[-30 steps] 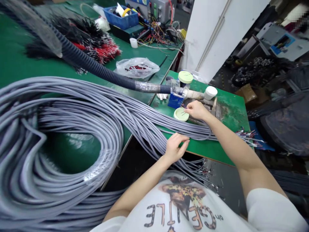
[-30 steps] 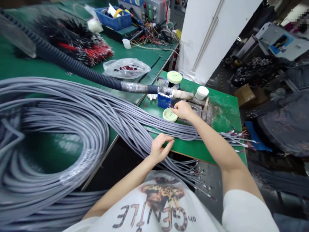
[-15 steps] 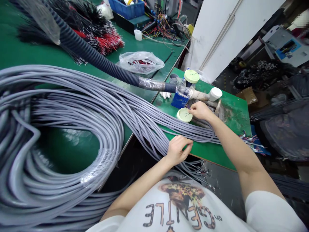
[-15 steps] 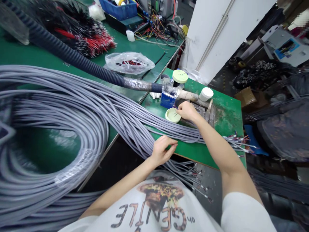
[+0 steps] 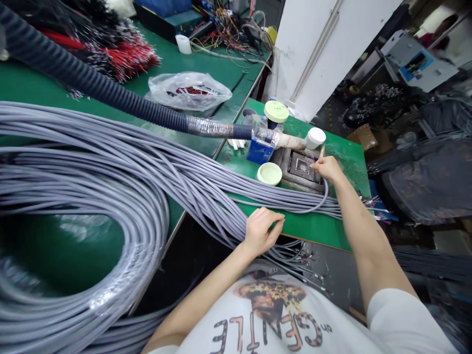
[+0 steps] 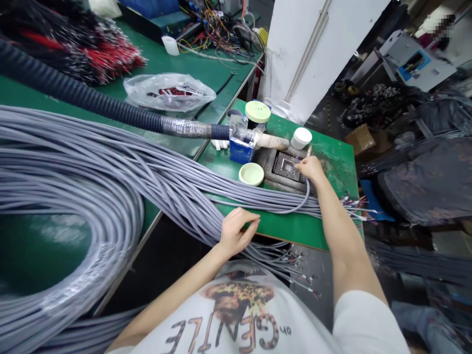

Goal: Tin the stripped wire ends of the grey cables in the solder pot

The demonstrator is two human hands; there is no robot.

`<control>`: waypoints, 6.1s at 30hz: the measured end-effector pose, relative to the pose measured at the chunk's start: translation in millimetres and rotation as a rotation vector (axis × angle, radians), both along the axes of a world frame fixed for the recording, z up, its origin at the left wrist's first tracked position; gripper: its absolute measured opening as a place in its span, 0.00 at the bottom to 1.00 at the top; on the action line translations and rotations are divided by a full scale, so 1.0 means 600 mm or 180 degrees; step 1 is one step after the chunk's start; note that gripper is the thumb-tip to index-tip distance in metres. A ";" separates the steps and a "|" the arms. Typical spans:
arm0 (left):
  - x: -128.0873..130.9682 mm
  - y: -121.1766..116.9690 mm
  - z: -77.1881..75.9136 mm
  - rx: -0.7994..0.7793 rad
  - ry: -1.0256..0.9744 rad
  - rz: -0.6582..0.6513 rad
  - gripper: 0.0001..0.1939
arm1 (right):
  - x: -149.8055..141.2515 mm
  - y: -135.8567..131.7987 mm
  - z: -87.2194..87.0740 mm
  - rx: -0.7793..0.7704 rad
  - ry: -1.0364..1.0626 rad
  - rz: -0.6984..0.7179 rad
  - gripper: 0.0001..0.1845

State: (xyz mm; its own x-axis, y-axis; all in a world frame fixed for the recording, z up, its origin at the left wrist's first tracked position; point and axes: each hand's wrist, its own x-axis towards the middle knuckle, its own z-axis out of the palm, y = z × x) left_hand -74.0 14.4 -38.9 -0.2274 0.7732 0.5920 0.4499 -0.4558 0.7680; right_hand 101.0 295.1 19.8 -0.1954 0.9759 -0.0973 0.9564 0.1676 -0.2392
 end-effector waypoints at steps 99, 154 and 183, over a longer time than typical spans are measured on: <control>0.069 -0.030 0.072 -0.1420 -0.3020 -0.1764 0.13 | 0.008 -0.405 0.143 0.0781 0.1926 0.1424 0.14; -0.029 0.007 0.004 -0.0106 0.0443 0.0634 0.06 | -0.151 -0.159 0.022 0.1567 0.0936 0.2132 0.13; -0.030 0.003 0.001 -0.0131 0.0417 0.0617 0.05 | 0.005 -0.074 0.010 0.2228 0.0050 0.1051 0.15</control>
State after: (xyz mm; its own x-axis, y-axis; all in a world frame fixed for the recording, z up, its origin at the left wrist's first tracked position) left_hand -91.9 16.4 -38.3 -0.2973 0.7467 0.5950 0.6230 -0.3206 0.7135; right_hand 104.0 250.9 26.0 -0.4832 0.7000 0.5259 0.8279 0.5606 0.0145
